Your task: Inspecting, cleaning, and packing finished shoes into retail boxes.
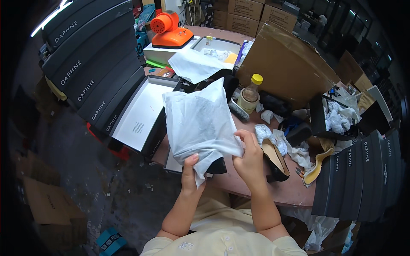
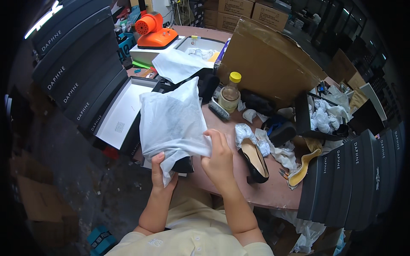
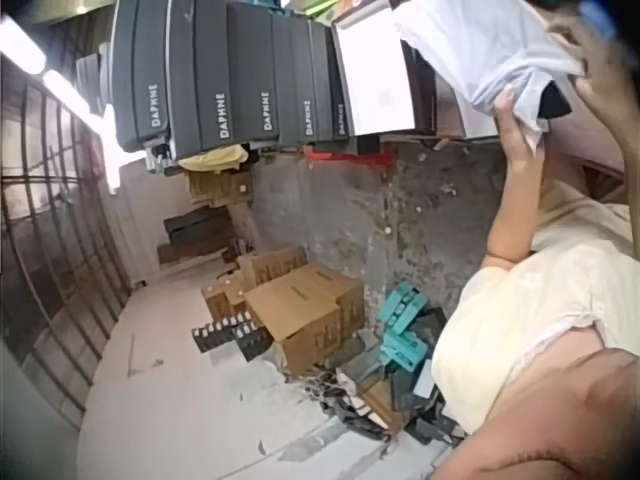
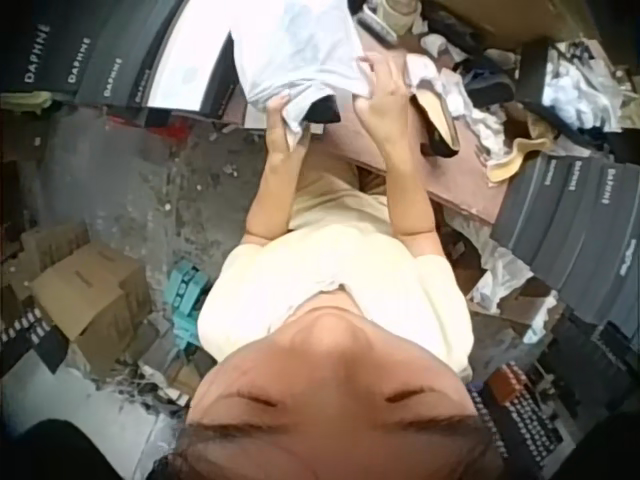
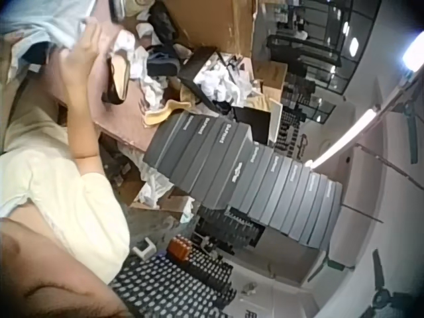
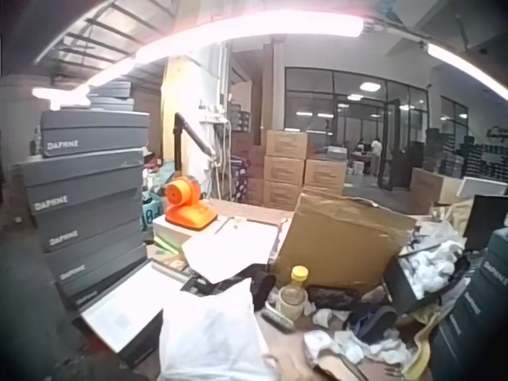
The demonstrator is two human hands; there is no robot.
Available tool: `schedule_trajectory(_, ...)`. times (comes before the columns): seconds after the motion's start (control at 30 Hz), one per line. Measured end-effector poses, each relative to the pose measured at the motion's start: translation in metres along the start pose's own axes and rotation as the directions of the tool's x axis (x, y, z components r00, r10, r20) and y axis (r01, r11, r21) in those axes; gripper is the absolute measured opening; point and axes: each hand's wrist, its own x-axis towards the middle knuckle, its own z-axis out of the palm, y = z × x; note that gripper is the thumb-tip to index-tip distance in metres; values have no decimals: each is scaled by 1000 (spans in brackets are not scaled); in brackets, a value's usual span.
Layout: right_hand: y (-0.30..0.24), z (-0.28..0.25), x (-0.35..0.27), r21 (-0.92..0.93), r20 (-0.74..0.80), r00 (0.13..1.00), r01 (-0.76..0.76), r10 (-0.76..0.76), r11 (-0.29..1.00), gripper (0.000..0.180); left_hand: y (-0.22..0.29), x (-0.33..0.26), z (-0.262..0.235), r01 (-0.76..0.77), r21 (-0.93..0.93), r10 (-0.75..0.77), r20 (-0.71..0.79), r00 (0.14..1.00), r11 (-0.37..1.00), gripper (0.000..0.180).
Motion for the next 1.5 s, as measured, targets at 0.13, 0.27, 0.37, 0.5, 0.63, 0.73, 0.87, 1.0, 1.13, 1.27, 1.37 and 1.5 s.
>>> schedule_trajectory(0.13,-31,-30,-48,470,407,899,-52,-164,881,62,2,19,-30,99,-231,-72,121,990,968,38)
schedule_trajectory(0.27,-3,-48,-32,427,203,973,-188,109,885,66,22,12,-26,-244,235,212,154,965,941,58)
schedule_trajectory(0.37,22,15,25,614,313,945,-277,94,739,88,28,6,-28,-300,457,150,335,930,837,66)
schedule_trajectory(0.5,9,65,38,646,546,835,-471,67,601,94,32,-2,-29,-529,843,318,477,820,99,84)
schedule_trajectory(0.63,26,101,23,380,486,858,-379,166,844,89,43,-22,-40,-115,658,287,471,834,-744,96)
schedule_trajectory(0.73,20,118,21,30,536,809,-303,241,953,84,51,-28,-76,-284,804,563,575,593,-522,83)
schedule_trajectory(0.87,33,142,13,-312,629,734,-62,255,948,72,41,-22,-90,-607,506,134,823,551,-612,40)
schedule_trajectory(1.0,3,112,83,-382,896,397,460,199,802,53,43,-8,-70,-699,486,-93,783,614,-525,40)
schedule_trajectory(1.13,41,155,191,-384,145,944,331,-298,862,24,32,13,-55,-712,504,-176,742,646,-490,41)
schedule_trajectory(1.27,89,208,260,-578,47,964,241,-263,780,25,38,13,-48,-610,617,-336,511,791,-498,32)
schedule_trajectory(1.37,100,213,283,-541,0,942,283,-336,792,9,62,4,-40,-459,883,-274,420,865,-95,29)
schedule_trajectory(1.5,35,131,279,-316,-71,851,475,-520,821,13,104,14,-18,-701,582,309,813,493,-413,30)
